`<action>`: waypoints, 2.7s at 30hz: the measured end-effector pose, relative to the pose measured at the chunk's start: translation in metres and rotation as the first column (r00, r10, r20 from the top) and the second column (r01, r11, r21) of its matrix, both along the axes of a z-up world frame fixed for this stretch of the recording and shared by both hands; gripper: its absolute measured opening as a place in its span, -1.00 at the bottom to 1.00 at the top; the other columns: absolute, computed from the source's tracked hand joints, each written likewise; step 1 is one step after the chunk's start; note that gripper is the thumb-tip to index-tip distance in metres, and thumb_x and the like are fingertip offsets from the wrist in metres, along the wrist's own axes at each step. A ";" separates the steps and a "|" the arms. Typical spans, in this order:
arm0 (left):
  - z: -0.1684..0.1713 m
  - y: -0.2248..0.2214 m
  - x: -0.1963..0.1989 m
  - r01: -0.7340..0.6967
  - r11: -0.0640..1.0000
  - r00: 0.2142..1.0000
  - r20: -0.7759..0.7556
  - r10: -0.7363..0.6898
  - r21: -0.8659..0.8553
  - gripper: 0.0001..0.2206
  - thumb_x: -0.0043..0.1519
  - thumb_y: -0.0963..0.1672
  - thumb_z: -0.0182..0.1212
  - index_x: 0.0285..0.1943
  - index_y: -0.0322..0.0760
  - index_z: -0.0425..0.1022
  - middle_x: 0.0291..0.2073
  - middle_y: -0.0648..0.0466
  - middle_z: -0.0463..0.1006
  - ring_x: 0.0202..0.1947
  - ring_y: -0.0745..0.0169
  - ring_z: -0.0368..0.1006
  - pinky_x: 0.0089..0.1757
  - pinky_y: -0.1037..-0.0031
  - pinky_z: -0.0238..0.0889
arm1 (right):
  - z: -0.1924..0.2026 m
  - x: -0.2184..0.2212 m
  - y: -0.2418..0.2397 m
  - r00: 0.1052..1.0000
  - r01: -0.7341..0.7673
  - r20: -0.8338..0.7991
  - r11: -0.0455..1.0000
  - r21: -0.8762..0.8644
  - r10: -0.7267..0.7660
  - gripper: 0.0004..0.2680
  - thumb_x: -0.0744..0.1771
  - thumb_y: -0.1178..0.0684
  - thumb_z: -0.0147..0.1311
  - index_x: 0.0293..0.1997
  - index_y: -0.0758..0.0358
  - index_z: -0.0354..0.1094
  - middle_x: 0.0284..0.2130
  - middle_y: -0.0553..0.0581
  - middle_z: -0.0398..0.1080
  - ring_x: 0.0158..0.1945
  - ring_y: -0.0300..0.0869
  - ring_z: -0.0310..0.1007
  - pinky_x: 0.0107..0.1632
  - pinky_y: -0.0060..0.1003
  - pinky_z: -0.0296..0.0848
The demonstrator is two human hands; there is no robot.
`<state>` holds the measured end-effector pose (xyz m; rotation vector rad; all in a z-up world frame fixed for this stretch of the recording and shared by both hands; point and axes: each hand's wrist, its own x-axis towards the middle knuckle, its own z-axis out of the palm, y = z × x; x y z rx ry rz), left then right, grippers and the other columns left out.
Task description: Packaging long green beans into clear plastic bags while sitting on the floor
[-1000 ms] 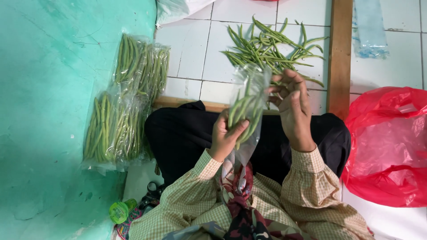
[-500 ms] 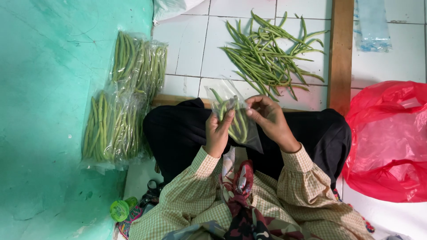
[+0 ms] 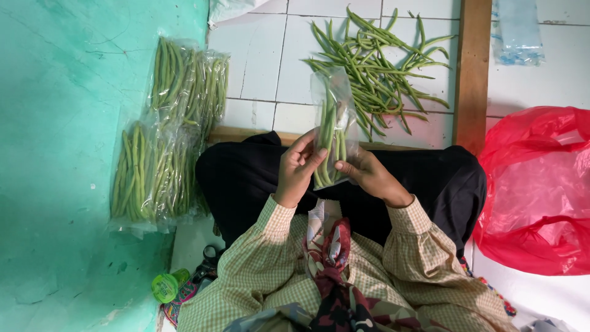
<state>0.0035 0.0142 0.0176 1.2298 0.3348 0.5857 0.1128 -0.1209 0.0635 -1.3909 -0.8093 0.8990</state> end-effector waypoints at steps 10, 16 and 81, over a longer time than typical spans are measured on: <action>-0.021 0.005 0.004 -0.175 0.984 0.985 -0.010 0.175 -0.028 -0.58 0.25 -0.19 0.40 0.30 -0.36 0.47 -0.08 -0.03 0.62 -0.07 0.40 0.50 -0.04 0.46 0.44 | -0.035 0.010 -0.006 0.983 0.173 -0.075 0.983 0.068 -0.168 -0.80 0.37 0.17 0.19 0.07 0.46 0.41 -0.35 0.06 0.43 -0.25 -0.30 0.39 -0.12 -0.33 0.50; -0.049 -0.011 0.005 -0.069 0.990 0.998 0.002 0.070 -0.126 -0.59 0.25 -0.19 0.41 0.29 -0.25 0.45 -0.08 0.10 0.60 -0.04 0.47 0.45 0.03 0.44 0.37 | -0.042 0.006 -0.004 0.977 0.202 -0.096 0.972 0.118 -0.192 -0.78 0.37 0.19 0.20 0.10 0.51 0.38 -0.37 0.08 0.35 -0.26 -0.28 0.40 -0.14 -0.28 0.54; -0.033 -0.007 0.051 -0.016 0.967 0.959 -0.271 0.087 0.252 -0.70 0.28 -0.12 0.33 0.15 -0.35 0.51 -0.03 -0.10 0.66 0.06 0.15 0.51 0.05 0.12 0.40 | -0.285 0.194 0.049 0.747 0.406 0.653 0.691 -0.599 0.127 -0.86 0.29 -0.06 0.14 -0.16 0.07 0.48 -0.37 0.13 0.54 -0.21 0.11 0.61 -0.19 0.06 0.58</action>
